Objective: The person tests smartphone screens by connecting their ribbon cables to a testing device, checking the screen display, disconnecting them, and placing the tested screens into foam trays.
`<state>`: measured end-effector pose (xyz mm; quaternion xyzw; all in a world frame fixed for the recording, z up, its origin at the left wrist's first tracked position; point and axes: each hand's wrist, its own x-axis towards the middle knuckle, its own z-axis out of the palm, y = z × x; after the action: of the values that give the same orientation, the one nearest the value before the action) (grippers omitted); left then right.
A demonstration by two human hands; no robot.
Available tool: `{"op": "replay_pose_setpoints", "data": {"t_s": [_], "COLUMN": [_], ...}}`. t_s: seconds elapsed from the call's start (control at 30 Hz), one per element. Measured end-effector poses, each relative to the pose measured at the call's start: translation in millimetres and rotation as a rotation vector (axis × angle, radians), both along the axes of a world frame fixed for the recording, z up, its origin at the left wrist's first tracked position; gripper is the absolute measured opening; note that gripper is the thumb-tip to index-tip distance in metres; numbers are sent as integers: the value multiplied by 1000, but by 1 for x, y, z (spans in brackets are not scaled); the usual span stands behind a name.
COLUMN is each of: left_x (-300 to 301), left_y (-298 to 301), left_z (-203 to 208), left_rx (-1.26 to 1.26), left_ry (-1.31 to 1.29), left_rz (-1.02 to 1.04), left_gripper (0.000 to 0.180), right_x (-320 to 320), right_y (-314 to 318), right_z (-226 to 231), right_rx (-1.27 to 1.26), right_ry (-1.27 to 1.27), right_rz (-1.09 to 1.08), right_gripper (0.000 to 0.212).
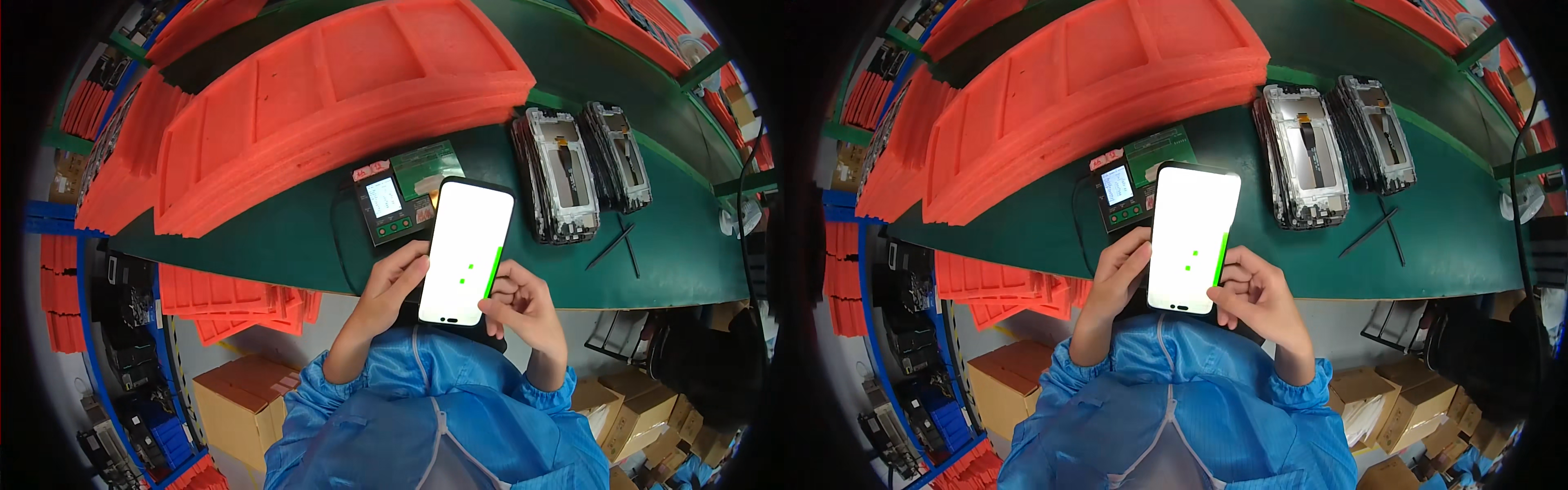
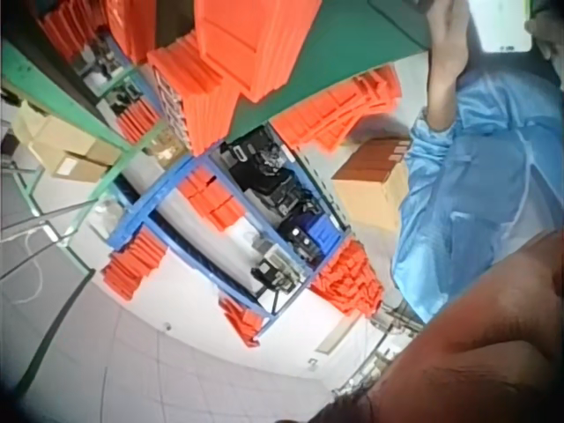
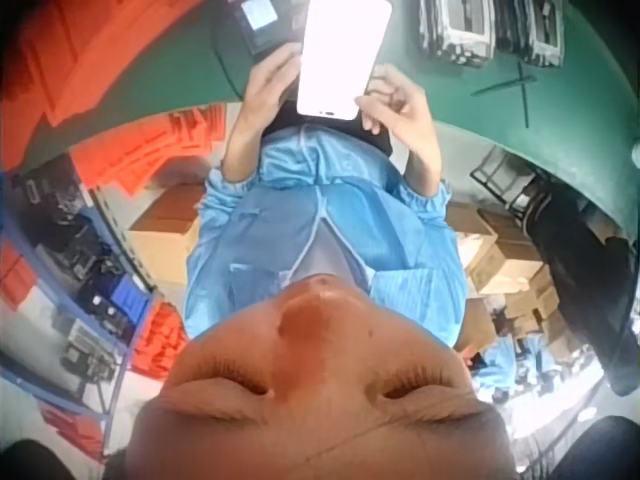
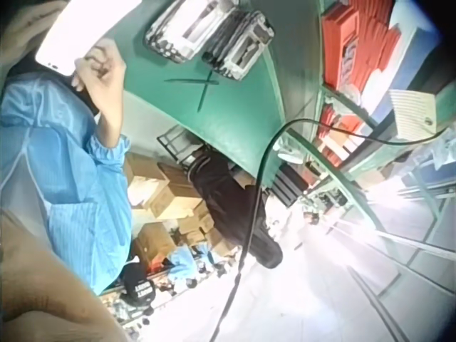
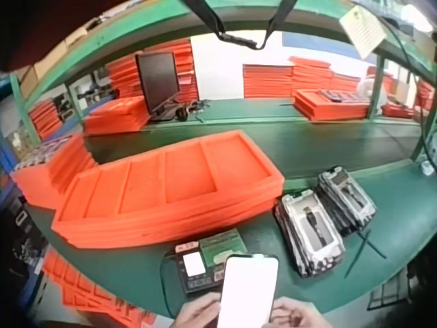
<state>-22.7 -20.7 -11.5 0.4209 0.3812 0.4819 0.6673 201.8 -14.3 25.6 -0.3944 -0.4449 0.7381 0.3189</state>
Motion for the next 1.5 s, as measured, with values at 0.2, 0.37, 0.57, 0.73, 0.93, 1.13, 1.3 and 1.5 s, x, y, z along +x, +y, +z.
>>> {"op": "replay_pose_setpoints", "data": {"t_s": [0.2, 0.37, 0.57, 0.73, 0.93, 1.13, 1.3, 1.5], "left_x": [-12, -34, -40, -39, -35, -35, -37, -41], "left_y": [-6, 4, -2, -5, -6, -6, -7, 7], "left_z": [28, 22, 15, 12, 13, 14, 14, 12], "left_rx": [251, 294, 271, 263, 278, 309, 252, 376], "left_ry": [569, 707, 688, 691, 691, 728, 724, 887], "left_rz": [488, 602, 508, 525, 475, 441, 509, 706], "left_gripper": [9, 8, 11, 12, 14, 12, 13, 10], "right_x": [-2, -4, -17, -19, -19, -20, -17, -16], "right_y": [2, 2, 3, 11, 10, 10, 12, 8], "right_z": [-7, -9, -3, -1, -2, -2, -1, -6], "right_rx": [67, 63, 140, -10, 55, 35, -73, -7], "right_ry": [37, 20, -45, -91, -110, -120, -83, -71], "right_rz": [-25, -68, -136, -161, -84, -109, -117, -130], "right_gripper": [21, 24, 28, 25, 24, 26, 29, 30]}}
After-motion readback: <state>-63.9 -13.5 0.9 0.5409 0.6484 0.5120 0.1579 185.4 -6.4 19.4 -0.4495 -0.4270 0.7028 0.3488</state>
